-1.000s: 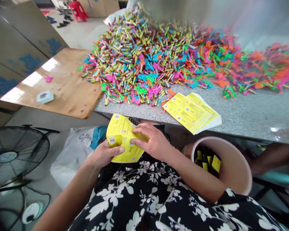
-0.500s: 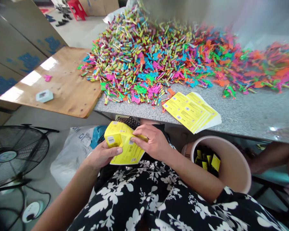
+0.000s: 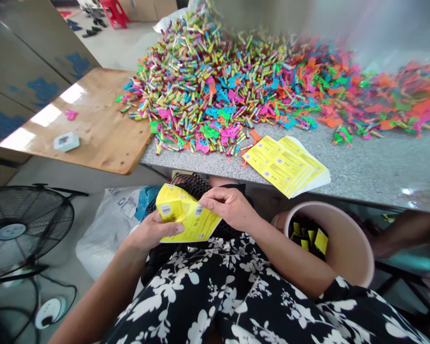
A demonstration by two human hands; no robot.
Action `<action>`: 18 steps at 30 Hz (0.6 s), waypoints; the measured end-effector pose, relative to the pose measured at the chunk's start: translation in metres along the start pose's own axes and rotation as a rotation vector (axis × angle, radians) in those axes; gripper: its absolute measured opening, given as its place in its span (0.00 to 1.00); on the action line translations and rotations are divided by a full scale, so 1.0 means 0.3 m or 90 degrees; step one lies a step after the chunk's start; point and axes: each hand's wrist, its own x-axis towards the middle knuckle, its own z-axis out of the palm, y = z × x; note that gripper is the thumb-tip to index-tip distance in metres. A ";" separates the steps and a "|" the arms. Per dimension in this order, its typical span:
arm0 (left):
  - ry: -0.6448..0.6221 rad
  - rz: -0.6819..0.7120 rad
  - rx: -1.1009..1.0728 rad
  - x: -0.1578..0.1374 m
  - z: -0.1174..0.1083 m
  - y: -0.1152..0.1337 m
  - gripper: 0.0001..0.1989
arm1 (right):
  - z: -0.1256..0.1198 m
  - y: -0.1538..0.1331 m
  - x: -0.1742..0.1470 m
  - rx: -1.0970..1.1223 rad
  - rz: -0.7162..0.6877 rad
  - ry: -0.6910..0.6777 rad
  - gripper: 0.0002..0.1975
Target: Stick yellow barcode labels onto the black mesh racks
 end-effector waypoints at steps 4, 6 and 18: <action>-0.009 0.000 0.007 -0.007 0.003 0.012 0.24 | 0.000 -0.006 0.000 0.002 0.005 -0.017 0.17; -0.014 0.000 0.012 -0.010 0.004 0.019 0.25 | 0.003 -0.010 0.001 -0.051 -0.042 -0.014 0.16; -0.038 -0.016 0.070 -0.026 -0.004 0.036 0.25 | 0.004 0.018 0.026 0.164 0.119 -0.070 0.20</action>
